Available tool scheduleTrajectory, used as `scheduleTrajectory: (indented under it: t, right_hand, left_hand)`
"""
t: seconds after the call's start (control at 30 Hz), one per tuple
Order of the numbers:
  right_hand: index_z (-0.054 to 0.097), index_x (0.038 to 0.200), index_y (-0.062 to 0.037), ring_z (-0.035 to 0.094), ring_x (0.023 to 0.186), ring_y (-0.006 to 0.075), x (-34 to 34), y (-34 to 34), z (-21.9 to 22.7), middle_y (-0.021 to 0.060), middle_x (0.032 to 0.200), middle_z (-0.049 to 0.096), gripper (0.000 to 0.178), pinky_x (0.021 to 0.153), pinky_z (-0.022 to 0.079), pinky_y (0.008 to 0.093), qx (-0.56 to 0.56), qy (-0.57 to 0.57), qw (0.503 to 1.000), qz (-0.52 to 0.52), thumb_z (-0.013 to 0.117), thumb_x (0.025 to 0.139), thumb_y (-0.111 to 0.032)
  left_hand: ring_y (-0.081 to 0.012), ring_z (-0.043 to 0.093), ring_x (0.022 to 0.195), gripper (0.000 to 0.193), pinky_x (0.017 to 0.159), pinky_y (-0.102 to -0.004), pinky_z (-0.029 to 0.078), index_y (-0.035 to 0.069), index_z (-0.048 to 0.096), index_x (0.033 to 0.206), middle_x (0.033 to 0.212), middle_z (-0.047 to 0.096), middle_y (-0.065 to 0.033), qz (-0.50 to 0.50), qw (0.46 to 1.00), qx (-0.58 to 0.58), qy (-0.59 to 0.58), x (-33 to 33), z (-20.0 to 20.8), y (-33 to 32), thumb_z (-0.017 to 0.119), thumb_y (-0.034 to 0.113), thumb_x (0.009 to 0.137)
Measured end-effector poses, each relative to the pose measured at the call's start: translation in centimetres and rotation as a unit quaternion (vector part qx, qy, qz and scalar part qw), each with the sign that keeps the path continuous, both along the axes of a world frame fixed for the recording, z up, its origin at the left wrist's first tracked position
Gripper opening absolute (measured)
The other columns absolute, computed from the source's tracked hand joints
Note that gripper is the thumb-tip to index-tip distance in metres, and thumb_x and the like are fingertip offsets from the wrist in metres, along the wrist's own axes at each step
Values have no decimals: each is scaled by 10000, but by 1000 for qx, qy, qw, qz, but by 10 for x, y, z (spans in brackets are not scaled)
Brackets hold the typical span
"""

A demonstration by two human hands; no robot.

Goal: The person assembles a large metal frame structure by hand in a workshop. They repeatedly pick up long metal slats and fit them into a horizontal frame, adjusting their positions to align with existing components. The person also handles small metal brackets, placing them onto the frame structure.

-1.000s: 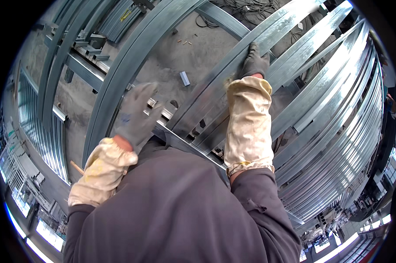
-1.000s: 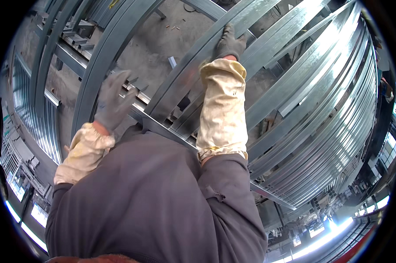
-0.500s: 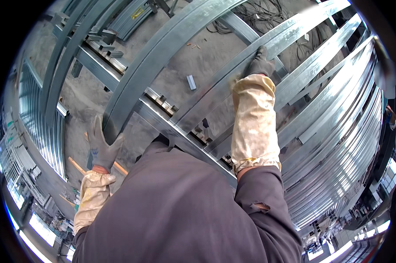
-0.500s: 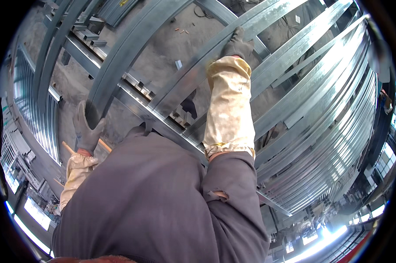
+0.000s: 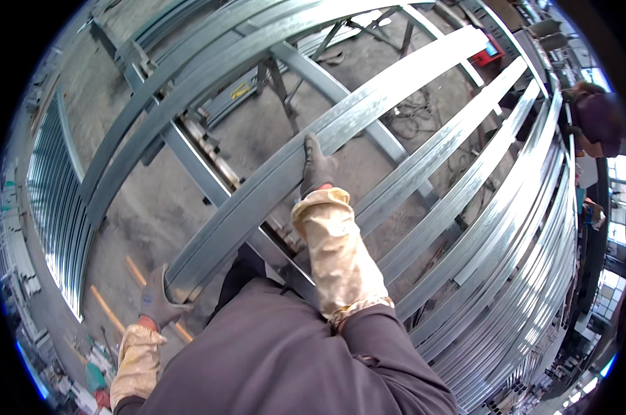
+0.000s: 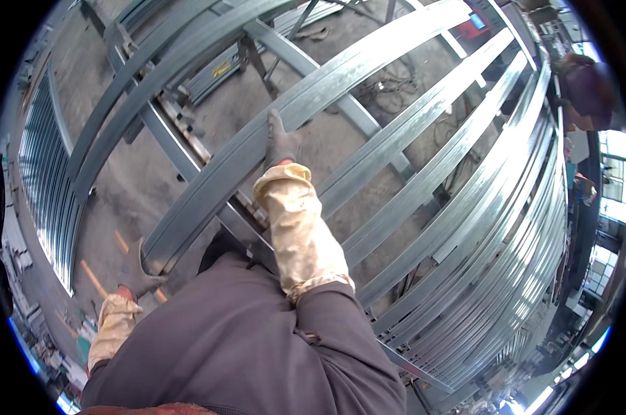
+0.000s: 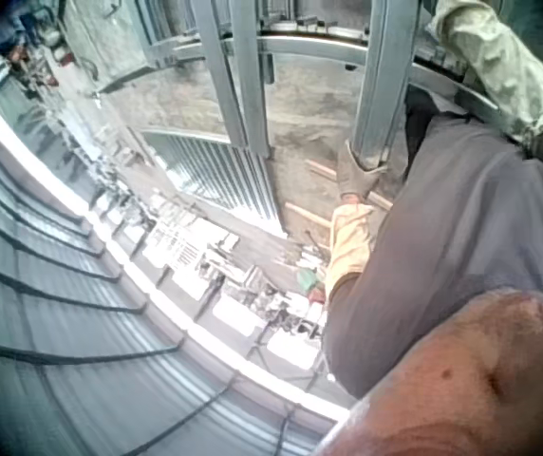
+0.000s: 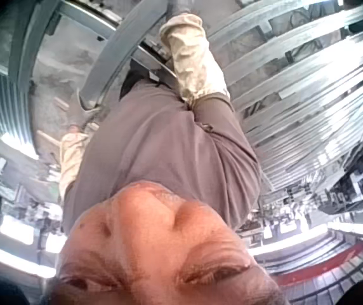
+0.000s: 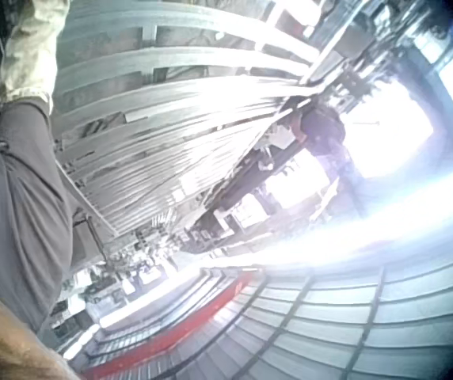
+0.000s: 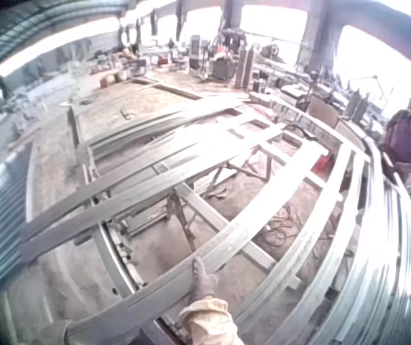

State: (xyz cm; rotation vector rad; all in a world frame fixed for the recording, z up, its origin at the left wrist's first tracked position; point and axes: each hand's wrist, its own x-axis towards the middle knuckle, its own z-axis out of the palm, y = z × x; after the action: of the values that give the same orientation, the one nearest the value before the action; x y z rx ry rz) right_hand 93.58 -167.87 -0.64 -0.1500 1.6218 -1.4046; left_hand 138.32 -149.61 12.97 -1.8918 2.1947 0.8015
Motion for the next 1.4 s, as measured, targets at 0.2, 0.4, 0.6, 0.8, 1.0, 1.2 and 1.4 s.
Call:
scheduleTrajectory:
  t: [0.2,0.4,0.6,0.8,1.0,1.2,1.4]
  right_hand:
    - [552,1372,43,662,1126,320,48,-64,-56,207,1243,685,741,977,504,410,37,144,986,-71,827,870,-428]
    - [370,1528,5,612,1242,374,111,-138,-15,251,1357,624,909,1067,458,441,4,162,986,-49,824,867,-423]
    - [564,1433,-45,685,1146,333,122,-161,16,194,1276,702,603,987,529,416,-76,92,992,-41,782,934,-305]
    - [628,1335,-7,722,1007,282,72,-140,12,169,1146,751,504,872,566,394,-35,66,993,-91,784,933,-268]
    - [621,1288,-9,683,910,267,-9,-136,56,179,1088,735,571,822,538,393,-62,129,979,-145,791,926,-417]
    - [618,1268,27,663,892,224,-151,-156,53,132,1082,733,363,811,532,363,-89,142,964,-206,735,983,-163]
    - [628,1306,53,687,1024,255,-282,-136,11,163,1187,734,414,942,499,354,-120,169,959,-195,747,950,-122]
  left_hand:
    - [-386,612,1139,973,950,-471,497,50,512,1318,1211,617,-188,12,999,-2,47,36,13,-84,956,368,512]
    - [-378,617,1091,880,928,-477,500,64,517,1285,1156,616,-187,-20,994,-98,32,130,-9,-154,919,326,547]
    - [-457,379,1445,1172,1199,-548,303,12,365,1504,1516,445,-257,-92,978,-173,67,170,-39,-160,919,400,547]
    - [-423,384,1473,1085,1209,-603,254,-11,450,1429,1474,506,-227,-212,943,-256,-3,146,-59,-162,901,527,602]
    - [-397,512,1356,984,1176,-526,337,-9,457,1437,1399,563,-200,-165,979,-121,-2,21,27,-176,862,535,723]
    - [-413,544,1238,1052,1034,-488,450,-30,469,1410,1289,570,-232,-78,982,-5,173,-44,5,-183,891,592,674]
    - [-351,616,1136,1052,961,-432,498,-36,479,1367,1230,605,-225,-63,957,129,253,-165,-43,-176,929,594,654]
